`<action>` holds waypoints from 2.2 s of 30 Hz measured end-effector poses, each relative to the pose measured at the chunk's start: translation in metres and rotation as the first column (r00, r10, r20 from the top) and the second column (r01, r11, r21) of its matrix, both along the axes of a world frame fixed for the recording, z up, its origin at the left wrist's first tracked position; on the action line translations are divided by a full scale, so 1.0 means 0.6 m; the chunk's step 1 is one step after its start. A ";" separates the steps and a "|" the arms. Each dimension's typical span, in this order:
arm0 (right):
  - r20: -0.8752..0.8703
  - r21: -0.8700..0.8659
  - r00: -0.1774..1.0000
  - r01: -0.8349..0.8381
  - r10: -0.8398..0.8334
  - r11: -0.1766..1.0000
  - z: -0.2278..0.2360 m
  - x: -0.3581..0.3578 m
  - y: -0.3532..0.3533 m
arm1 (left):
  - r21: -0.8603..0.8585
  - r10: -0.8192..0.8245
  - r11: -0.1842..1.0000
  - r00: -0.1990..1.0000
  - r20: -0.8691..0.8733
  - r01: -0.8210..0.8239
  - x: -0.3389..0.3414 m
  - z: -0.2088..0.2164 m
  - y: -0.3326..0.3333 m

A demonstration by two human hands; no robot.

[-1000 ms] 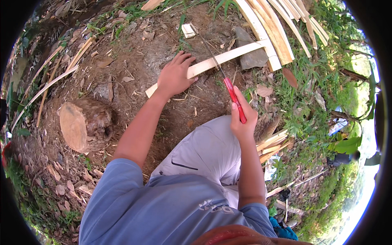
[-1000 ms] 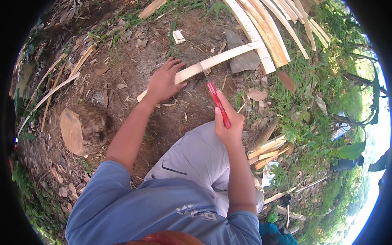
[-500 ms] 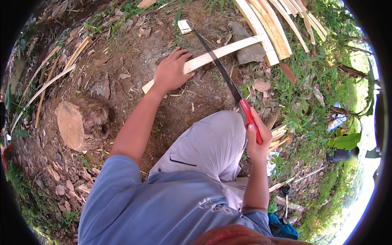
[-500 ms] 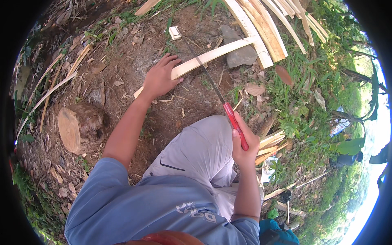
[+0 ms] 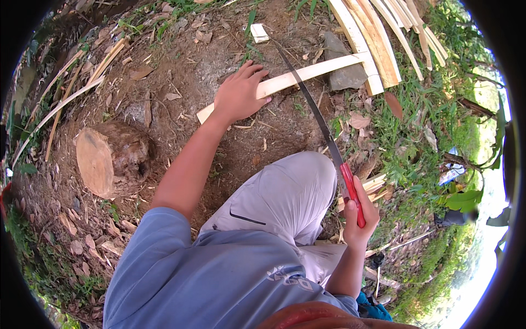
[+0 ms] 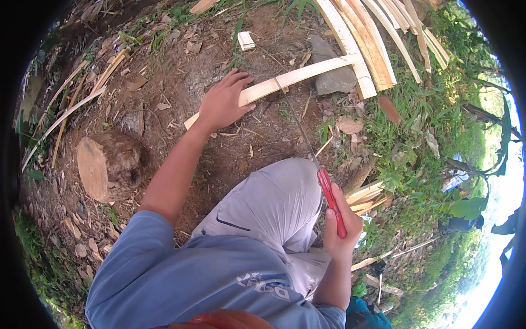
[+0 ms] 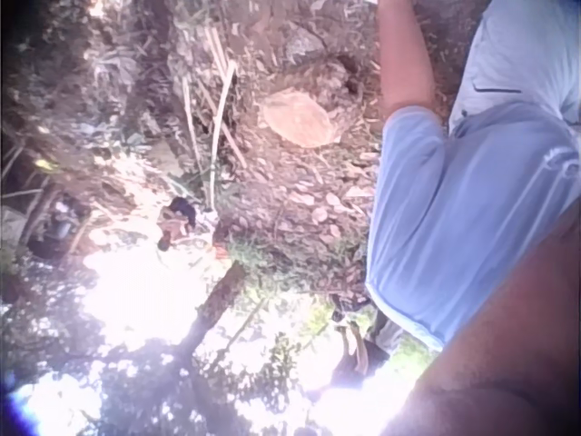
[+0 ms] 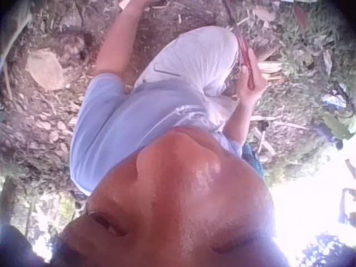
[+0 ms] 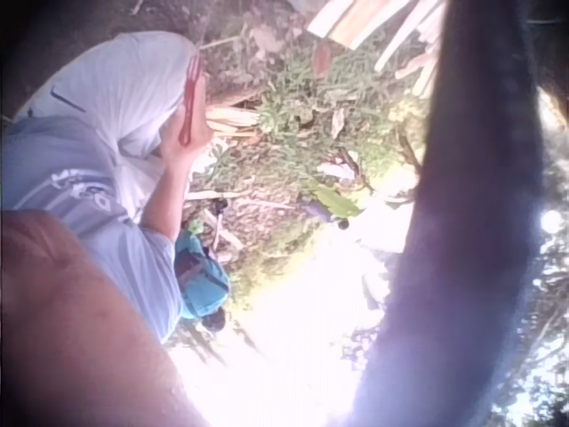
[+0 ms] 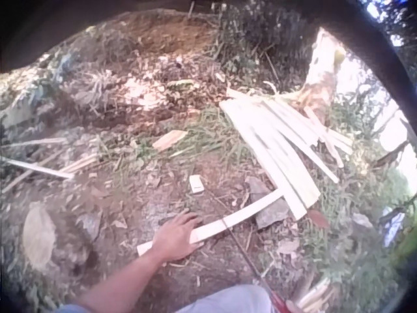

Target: The person sits on the ground and uses a red hand saw to cut thin wooden strips into smaller pieces. They hold the wood with one hand and saw with the other, periodically stacking the cut pieces on the ground.

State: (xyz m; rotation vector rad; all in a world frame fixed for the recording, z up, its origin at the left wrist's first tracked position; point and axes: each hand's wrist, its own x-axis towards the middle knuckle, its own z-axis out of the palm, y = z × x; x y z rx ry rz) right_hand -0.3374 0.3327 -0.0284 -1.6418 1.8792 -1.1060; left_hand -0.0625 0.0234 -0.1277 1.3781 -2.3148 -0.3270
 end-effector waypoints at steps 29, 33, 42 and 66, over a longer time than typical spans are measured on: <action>0.074 -0.293 0.977 -0.171 0.201 0.941 -0.077 0.101 -0.346 | -0.070 -0.014 0.997 1.000 0.006 0.014 0.002 -0.005 -0.002; 0.065 -0.252 0.983 -0.151 0.172 0.956 -0.077 0.081 -0.306 | -0.058 -0.006 0.998 1.000 -0.003 0.006 0.002 -0.007 0.000; 0.049 -0.194 0.994 -0.090 0.101 0.977 -0.089 0.024 -0.167 | -0.056 -0.016 0.998 1.000 -0.011 0.015 0.001 -0.006 -0.002; 0.107 -0.266 0.987 -0.088 0.120 0.960 -0.083 0.084 -0.296 | -0.021 -0.061 0.998 0.998 0.034 0.062 0.002 0.002 -0.001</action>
